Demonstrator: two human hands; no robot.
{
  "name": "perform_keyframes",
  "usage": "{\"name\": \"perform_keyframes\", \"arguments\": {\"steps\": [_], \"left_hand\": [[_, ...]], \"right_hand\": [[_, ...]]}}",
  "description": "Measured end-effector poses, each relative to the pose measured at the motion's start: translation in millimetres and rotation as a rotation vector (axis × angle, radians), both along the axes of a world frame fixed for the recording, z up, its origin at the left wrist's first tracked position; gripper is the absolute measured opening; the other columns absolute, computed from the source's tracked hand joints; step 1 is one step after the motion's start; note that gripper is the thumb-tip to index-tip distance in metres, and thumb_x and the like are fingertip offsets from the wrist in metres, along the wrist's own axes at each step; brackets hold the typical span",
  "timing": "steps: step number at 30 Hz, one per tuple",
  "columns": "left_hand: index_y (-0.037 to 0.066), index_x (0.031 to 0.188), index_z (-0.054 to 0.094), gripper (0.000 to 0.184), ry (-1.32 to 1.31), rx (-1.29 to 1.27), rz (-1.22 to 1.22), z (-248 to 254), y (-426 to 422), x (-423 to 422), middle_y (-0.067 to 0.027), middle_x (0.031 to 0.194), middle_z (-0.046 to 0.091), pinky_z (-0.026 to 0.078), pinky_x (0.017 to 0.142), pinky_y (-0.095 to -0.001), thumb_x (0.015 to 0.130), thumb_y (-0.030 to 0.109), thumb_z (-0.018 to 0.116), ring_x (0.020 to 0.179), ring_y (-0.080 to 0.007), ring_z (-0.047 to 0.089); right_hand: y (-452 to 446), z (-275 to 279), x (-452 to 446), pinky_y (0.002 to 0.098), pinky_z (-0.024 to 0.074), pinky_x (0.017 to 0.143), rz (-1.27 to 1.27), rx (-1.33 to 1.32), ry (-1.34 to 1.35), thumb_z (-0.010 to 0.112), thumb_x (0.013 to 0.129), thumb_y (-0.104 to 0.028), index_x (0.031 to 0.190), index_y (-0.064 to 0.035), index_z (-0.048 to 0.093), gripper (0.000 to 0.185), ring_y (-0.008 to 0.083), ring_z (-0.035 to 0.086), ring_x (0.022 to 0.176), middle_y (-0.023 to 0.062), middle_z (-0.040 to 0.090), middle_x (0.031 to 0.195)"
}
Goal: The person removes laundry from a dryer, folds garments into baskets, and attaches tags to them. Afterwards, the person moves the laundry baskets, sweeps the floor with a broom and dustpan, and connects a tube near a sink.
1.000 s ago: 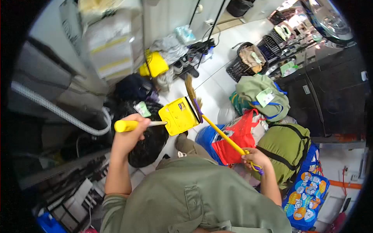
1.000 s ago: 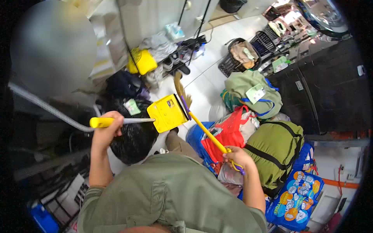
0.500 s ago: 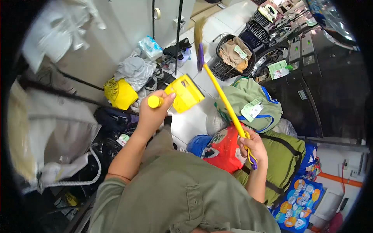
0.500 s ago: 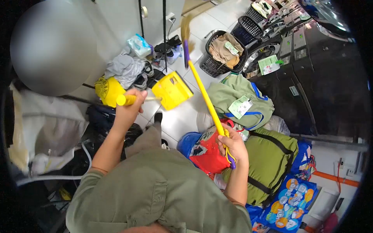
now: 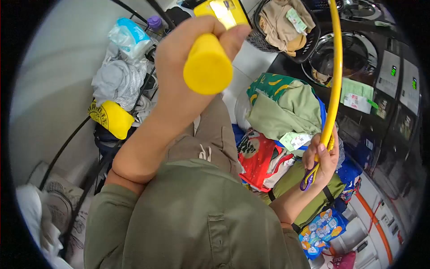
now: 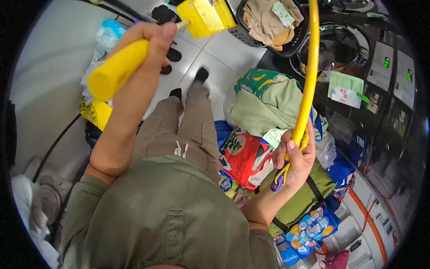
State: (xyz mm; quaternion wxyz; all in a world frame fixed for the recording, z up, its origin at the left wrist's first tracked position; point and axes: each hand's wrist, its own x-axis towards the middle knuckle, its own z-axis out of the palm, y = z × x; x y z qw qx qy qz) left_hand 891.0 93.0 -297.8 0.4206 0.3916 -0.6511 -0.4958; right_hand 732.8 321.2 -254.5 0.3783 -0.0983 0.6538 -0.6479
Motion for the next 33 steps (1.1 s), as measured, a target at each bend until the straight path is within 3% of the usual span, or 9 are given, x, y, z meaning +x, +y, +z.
{"name": "perform_keyframes", "arguments": {"steps": [2, 5, 10, 13, 19, 21, 26, 28, 33], "left_hand": [[0.005, 0.072, 0.055, 0.02, -0.043, -0.005, -0.01, -1, -31, -24, 0.0044, 0.061, 0.048, 0.035, 0.046, -0.016, 0.078, 0.023, 0.061, 0.05, -0.0035, 0.044], [0.004, 0.073, 0.055, 0.019, -0.141, -0.048, -0.032, 4, -73, -59, 0.0008, 0.063, 0.05, 0.036, 0.046, -0.0161, 0.08, 0.021, 0.058, 0.051, -0.005, 0.047], [0.003, 0.072, 0.046, 0.025, -0.015, 0.072, 0.135, 12, -161, -128, -0.0093, 0.071, 0.052, 0.035, 0.043, -0.0185, 0.086, 0.023, 0.044, 0.049, -0.0112, 0.049], [0.004, 0.069, 0.045, 0.025, -0.051, 0.086, 0.273, 11, -216, -179, -0.0098, 0.07, 0.052, 0.036, 0.043, -0.0193, 0.087, 0.022, 0.043, 0.049, -0.0123, 0.049], [0.003, 0.071, 0.048, 0.025, -0.03, 0.114, 0.314, 0, -306, -264, -0.0082, 0.068, 0.053, 0.037, 0.043, -0.0203, 0.084, 0.024, 0.049, 0.048, -0.0135, 0.051], [0.004, 0.065, 0.05, 0.028, -0.003, 0.142, 0.335, 1, -336, -293, -0.0028, 0.062, 0.052, 0.036, 0.045, -0.0184, 0.081, 0.026, 0.054, 0.048, -0.0087, 0.05], [0.003, 0.07, 0.049, 0.026, -0.026, 0.189, 0.253, -24, -441, -360, -0.0035, 0.065, 0.05, 0.038, 0.048, -0.0205, 0.081, 0.026, 0.054, 0.052, -0.0099, 0.05], [0.004, 0.072, 0.047, 0.022, -0.074, 0.22, 0.187, -44, -496, -391, -0.0043, 0.069, 0.051, 0.039, 0.047, -0.0213, 0.085, 0.022, 0.048, 0.053, -0.0112, 0.05], [0.005, 0.073, 0.048, 0.021, -0.136, 0.295, 0.137, -64, -612, -470, -0.0025, 0.067, 0.05, 0.038, 0.046, -0.0197, 0.084, 0.022, 0.05, 0.051, -0.0087, 0.049]], "right_hand": [[-20, -16, -29, 0.02, 0.032, 0.03, -0.03, -0.005, -0.007, 0.055, 0.076, -0.004, 0.125, -0.002, 0.028, 0.057, 0.0096, 0.039, 0.033, 0.0095, 0.043, 0.064], [-52, -36, -81, 0.0203, 0.0305, 0.028, -0.067, 0.022, -0.06, 0.056, 0.075, -0.004, 0.125, -0.0013, 0.028, 0.057, 0.0101, 0.039, 0.033, 0.0098, 0.044, 0.065], [-107, -36, -176, 0.0201, 0.0319, 0.029, -0.067, 0.148, -0.173, 0.055, 0.076, -0.004, 0.127, -0.0041, 0.027, 0.058, 0.0097, 0.039, 0.033, 0.0084, 0.043, 0.065], [-137, -27, -227, 0.0202, 0.0328, 0.029, -0.032, 0.209, -0.195, 0.055, 0.076, -0.004, 0.127, -0.0041, 0.027, 0.059, 0.0097, 0.039, 0.034, 0.0086, 0.044, 0.066], [-202, 5, -288, 0.0197, 0.033, 0.03, -0.075, 0.241, -0.275, 0.058, 0.073, -0.005, 0.127, -0.0019, 0.027, 0.062, 0.0088, 0.039, 0.034, 0.0095, 0.046, 0.066], [-223, 7, -303, 0.019, 0.0321, 0.03, -0.096, 0.215, -0.307, 0.058, 0.071, -0.005, 0.126, -0.0013, 0.028, 0.063, 0.0085, 0.038, 0.034, 0.0093, 0.046, 0.064], [-327, -9, -349, 0.0192, 0.0309, 0.03, -0.163, 0.165, -0.418, 0.056, 0.071, -0.003, 0.126, -0.0035, 0.03, 0.061, 0.0091, 0.039, 0.034, 0.0092, 0.047, 0.066], [-386, -27, -382, 0.02, 0.0315, 0.031, -0.191, 0.155, -0.491, 0.056, 0.072, -0.004, 0.128, -0.0044, 0.026, 0.063, 0.0097, 0.039, 0.035, 0.0088, 0.046, 0.065], [-538, -69, -474, 0.0227, 0.0315, 0.031, -0.107, 0.384, -0.647, 0.046, 0.079, -0.002, 0.128, -0.0079, 0.024, 0.054, 0.0101, 0.038, 0.034, 0.0044, 0.041, 0.058]]}}
